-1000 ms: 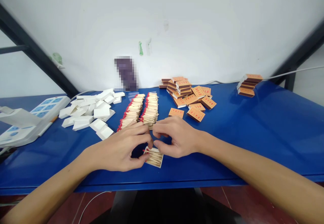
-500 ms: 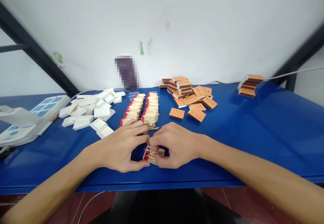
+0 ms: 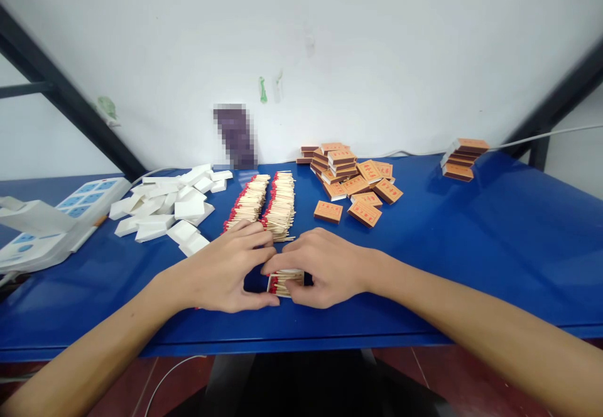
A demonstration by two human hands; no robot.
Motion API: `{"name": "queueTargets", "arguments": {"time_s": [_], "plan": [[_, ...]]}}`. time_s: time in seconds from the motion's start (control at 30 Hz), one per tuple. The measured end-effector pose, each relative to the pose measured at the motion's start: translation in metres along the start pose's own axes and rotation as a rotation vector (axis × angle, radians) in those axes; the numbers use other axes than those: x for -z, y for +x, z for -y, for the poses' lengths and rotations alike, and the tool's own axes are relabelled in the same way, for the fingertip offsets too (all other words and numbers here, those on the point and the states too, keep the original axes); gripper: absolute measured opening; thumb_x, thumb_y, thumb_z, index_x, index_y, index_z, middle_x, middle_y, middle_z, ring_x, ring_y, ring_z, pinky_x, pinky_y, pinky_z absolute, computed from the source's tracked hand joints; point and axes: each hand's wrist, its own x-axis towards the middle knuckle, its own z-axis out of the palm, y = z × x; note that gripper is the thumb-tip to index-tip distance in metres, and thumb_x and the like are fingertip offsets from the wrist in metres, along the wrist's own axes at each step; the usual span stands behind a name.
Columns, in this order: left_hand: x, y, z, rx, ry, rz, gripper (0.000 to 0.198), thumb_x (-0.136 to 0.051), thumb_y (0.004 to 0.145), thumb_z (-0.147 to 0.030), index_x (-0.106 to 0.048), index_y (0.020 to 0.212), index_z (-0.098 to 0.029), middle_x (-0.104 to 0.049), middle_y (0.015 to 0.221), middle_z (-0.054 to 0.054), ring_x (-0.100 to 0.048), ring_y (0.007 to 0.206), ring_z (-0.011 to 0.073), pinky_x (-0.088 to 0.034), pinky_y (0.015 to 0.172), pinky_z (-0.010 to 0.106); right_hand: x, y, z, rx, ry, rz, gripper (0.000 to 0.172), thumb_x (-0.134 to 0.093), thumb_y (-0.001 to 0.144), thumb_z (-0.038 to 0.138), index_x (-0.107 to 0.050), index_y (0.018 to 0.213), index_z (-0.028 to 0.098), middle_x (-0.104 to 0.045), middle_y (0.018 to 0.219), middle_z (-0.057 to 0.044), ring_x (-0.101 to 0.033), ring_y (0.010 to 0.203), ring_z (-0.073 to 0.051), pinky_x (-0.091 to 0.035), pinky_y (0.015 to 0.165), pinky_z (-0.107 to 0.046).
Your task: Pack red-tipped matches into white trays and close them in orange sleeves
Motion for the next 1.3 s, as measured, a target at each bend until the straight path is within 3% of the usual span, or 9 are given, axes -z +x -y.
{"name": "queueTargets", "arguments": {"time_s": [0.1, 0.27, 0.53, 0.73, 1.07, 1.3], "plan": [[0.0001, 0.0003, -0.0001, 0.002, -0.001, 0.000, 0.042, -0.072, 0.081, -0.057, -0.059, 0.079, -0.017, -0.058, 0.090, 0.004, -0.053, 0.086, 0.0208, -0.040, 0.082, 0.036, 0.0000, -0.0003, 0.0001, 0.012, -0.013, 0.012, 0.019, -0.056, 0.083, 0.017, -0.067, 0.098, 0.019, -0.062, 0.073, 0.001, -0.050, 0.064, -0.014, -0.031, 0.061, -0.027], [0.0001, 0.0001, -0.0002, 0.009, -0.016, -0.006, 0.042, -0.072, 0.081, -0.059, -0.063, 0.084, -0.018, -0.059, 0.089, 0.004, -0.053, 0.086, 0.0212, -0.039, 0.082, 0.036, -0.0005, -0.0005, -0.0006, 0.030, 0.006, -0.048, 0.016, -0.055, 0.085, 0.019, -0.070, 0.091, 0.018, -0.065, 0.071, -0.001, -0.051, 0.063, -0.014, -0.032, 0.060, -0.028], [-0.0022, -0.0011, 0.0020, 0.007, -0.002, -0.018, 0.042, -0.070, 0.083, -0.059, -0.065, 0.089, -0.018, -0.060, 0.092, 0.004, -0.054, 0.089, 0.0219, -0.039, 0.083, 0.036, -0.0035, -0.0009, -0.0036, -0.001, -0.063, -0.107, 0.012, -0.057, 0.083, 0.022, -0.064, 0.075, 0.017, -0.060, 0.064, 0.001, -0.045, 0.056, -0.012, -0.032, 0.060, -0.028], [-0.0036, -0.0006, 0.0027, 0.043, 0.058, -0.029, 0.043, -0.069, 0.083, -0.060, -0.062, 0.083, -0.017, -0.060, 0.089, 0.005, -0.054, 0.087, 0.0225, -0.039, 0.083, 0.037, -0.0023, 0.0013, -0.0022, -0.072, -0.165, -0.099, 0.020, -0.056, 0.085, 0.022, -0.060, 0.066, 0.017, -0.057, 0.059, 0.001, -0.040, 0.054, -0.011, -0.028, 0.061, -0.029], [-0.0046, -0.0019, 0.0040, 0.012, 0.036, -0.025, 0.040, -0.068, 0.085, -0.056, -0.063, 0.087, -0.017, -0.060, 0.090, 0.004, -0.054, 0.088, 0.0221, -0.039, 0.085, 0.038, 0.0003, 0.0011, -0.0043, -0.128, -0.011, -0.115, 0.006, -0.064, 0.077, 0.016, -0.063, 0.071, 0.017, -0.057, 0.059, 0.004, -0.048, 0.056, -0.010, -0.033, 0.061, -0.024], [-0.0064, -0.0035, 0.0060, -0.003, 0.007, -0.027, 0.041, -0.069, 0.082, -0.058, -0.065, 0.091, -0.018, -0.059, 0.089, 0.003, -0.054, 0.088, 0.0219, -0.039, 0.087, 0.038, 0.0005, 0.0014, -0.0074, -0.174, -0.003, -0.116, 0.011, -0.061, 0.083, 0.017, -0.056, 0.073, 0.017, -0.050, 0.060, 0.006, -0.044, 0.055, -0.009, -0.030, 0.056, -0.023]]}}
